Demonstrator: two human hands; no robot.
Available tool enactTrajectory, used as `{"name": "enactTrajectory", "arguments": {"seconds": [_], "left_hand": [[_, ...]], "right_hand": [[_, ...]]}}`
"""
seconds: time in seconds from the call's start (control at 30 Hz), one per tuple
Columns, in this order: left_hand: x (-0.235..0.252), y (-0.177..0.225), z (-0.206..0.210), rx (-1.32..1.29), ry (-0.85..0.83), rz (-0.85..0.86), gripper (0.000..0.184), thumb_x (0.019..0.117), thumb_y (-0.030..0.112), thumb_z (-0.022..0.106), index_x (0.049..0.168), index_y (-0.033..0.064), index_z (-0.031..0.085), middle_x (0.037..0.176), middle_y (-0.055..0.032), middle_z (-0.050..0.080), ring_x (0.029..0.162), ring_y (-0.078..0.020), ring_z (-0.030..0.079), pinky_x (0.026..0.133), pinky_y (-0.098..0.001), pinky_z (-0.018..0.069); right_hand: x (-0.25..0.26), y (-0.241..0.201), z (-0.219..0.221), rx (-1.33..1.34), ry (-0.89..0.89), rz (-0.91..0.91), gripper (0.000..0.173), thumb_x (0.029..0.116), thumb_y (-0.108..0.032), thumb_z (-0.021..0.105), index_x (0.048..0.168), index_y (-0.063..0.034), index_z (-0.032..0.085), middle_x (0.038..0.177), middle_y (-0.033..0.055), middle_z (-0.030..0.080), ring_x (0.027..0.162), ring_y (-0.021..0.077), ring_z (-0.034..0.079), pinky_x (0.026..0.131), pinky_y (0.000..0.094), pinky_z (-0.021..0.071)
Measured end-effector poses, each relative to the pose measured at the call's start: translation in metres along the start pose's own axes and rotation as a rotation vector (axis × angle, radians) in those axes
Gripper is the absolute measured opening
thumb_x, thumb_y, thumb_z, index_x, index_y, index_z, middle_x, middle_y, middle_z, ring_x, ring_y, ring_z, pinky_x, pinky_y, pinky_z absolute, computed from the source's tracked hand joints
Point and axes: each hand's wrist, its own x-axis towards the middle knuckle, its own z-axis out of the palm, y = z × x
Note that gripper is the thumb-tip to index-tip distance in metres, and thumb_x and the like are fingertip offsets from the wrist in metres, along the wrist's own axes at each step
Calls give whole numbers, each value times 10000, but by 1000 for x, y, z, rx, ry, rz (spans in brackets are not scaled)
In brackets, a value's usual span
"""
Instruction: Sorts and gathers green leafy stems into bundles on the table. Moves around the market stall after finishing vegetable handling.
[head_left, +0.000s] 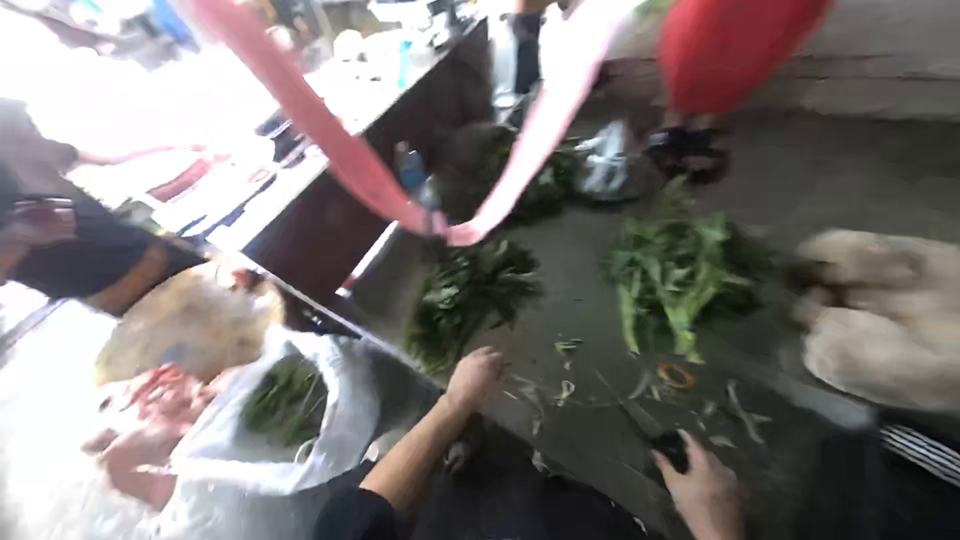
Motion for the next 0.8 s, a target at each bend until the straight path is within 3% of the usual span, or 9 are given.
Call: {"name": "enactTrajectory", "arguments": {"seconds": [0.1,0.2,0.3,0.37,0.47,0.57,0.67,0.8], "left_hand": [[-38,-26,12,-104,30,17,285,1015,248,590,1229,115,725,1217,-125,698,1139,-258,667,1029,-455,518],[-64,-45,6,-223,278,-51,281,981,202,631,1228,108,729,1238,-130,693,1140,-246,673,1021,-440,535],[-72,-67,-29,-240,593,-181,320,961,195,659,1263,97,700,1320,-144,648,1222,-259,630,1044,-433,522],[-67,-90,-59,-238,682,-297,390,962,217,650,1324,71,643,1373,-182,597,1254,-290,603,1049,-439,516],[-46,-129,-89,-311,516,-462,563,993,399,627,1440,68,537,1406,-228,562,1268,-355,589,1066,-512,491],[-18,-158,-104,-463,212,-498,710,923,613,657,1441,137,565,1359,-155,639,1270,-328,605,1079,-573,466],[-2,-168,-124,-504,89,-465,577,890,507,740,1324,135,662,1306,-147,661,1243,-310,609,1070,-570,462],[3,-161,-179,-350,0,-357,486,1001,481,612,1301,103,672,1269,-181,670,1202,-328,627,1051,-576,464]], "right_hand": [[12,3,6,-58,-4,44,641,931,-216,742,1472,29,501,1377,351,560,1307,553,500,1109,697,342],[17,7,7,-93,-59,35,696,917,-196,758,1503,30,458,1415,364,519,1341,545,473,1138,683,330],[17,1,1,-148,-66,75,731,898,-171,772,1511,40,434,1422,372,500,1343,533,474,1135,652,361],[9,-10,-2,-166,-22,102,701,916,-156,733,1514,43,427,1429,370,492,1345,526,474,1135,636,372],[-12,-36,4,-130,77,96,616,942,-151,696,1485,39,473,1401,353,523,1322,511,501,1131,616,385],[-40,-69,12,-52,114,65,570,941,-140,701,1446,47,515,1346,351,568,1275,517,537,1097,631,413],[-69,-91,15,35,89,120,567,962,-148,698,1457,46,503,1316,324,598,1219,470,590,1058,583,463],[-105,-80,11,118,65,222,541,979,-163,679,1447,51,510,1293,304,624,1186,431,626,1034,545,495]]}}
